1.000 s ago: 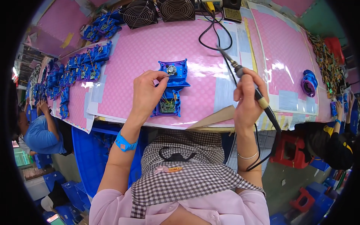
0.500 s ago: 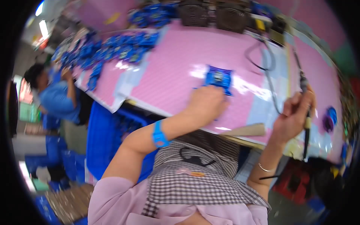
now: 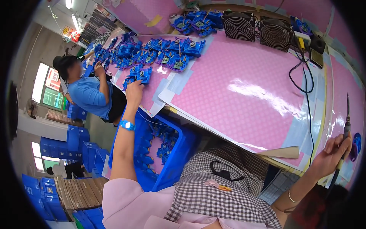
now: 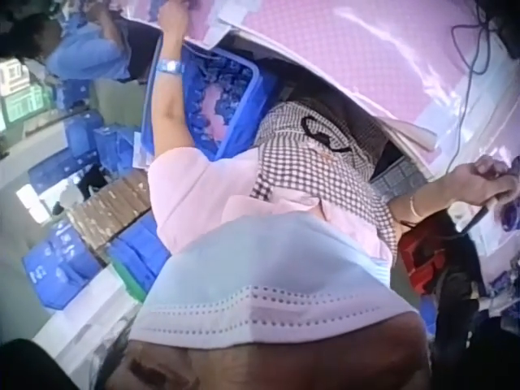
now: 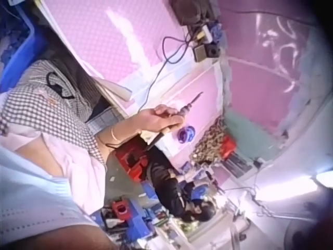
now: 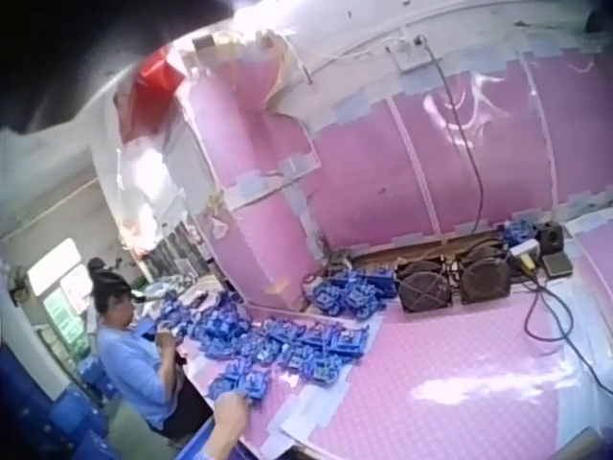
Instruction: Soldering components onto small blue circuit boards on an assembly line.
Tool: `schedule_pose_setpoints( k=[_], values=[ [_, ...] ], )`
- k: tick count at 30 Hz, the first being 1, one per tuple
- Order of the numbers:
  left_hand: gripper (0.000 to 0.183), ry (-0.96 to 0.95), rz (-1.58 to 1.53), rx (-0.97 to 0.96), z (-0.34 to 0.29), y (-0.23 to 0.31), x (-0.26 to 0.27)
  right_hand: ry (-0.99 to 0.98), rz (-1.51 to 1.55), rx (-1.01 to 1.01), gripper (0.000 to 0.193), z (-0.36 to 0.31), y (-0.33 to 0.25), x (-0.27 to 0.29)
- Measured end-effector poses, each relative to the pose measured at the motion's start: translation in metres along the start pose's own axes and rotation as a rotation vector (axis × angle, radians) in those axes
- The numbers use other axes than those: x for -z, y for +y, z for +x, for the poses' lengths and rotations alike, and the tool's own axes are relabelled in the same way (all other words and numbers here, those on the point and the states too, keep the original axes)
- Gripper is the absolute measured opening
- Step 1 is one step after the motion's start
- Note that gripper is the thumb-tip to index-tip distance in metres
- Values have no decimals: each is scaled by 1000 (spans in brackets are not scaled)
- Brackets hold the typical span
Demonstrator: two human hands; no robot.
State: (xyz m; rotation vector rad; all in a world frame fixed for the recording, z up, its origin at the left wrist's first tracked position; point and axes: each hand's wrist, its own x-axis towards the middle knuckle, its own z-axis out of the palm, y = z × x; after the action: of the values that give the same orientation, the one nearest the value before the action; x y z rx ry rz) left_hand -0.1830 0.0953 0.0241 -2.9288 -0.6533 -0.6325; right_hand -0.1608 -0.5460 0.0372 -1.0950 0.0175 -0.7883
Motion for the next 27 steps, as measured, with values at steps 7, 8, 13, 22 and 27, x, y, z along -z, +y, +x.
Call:
schedule_pose_setpoints(
  k=[7,8,13,22,27],
  values=[
    [21,43,-684,54,-3,37,-47,-18,-155,264,19,18,-1,40],
    [24,45,-370,16,-6,20,-12,6,-264,353,17,29,9,31],
    [32,-646,-1792,377,-73,142,8,711,-710,614,14,82,-1,97],
    [39,-981,-2247,332,-113,239,-23,861,-1152,350,37,131,13,205],
    [33,-919,-2325,408,-112,244,-19,697,-1177,455,24,136,25,187]
  ],
)
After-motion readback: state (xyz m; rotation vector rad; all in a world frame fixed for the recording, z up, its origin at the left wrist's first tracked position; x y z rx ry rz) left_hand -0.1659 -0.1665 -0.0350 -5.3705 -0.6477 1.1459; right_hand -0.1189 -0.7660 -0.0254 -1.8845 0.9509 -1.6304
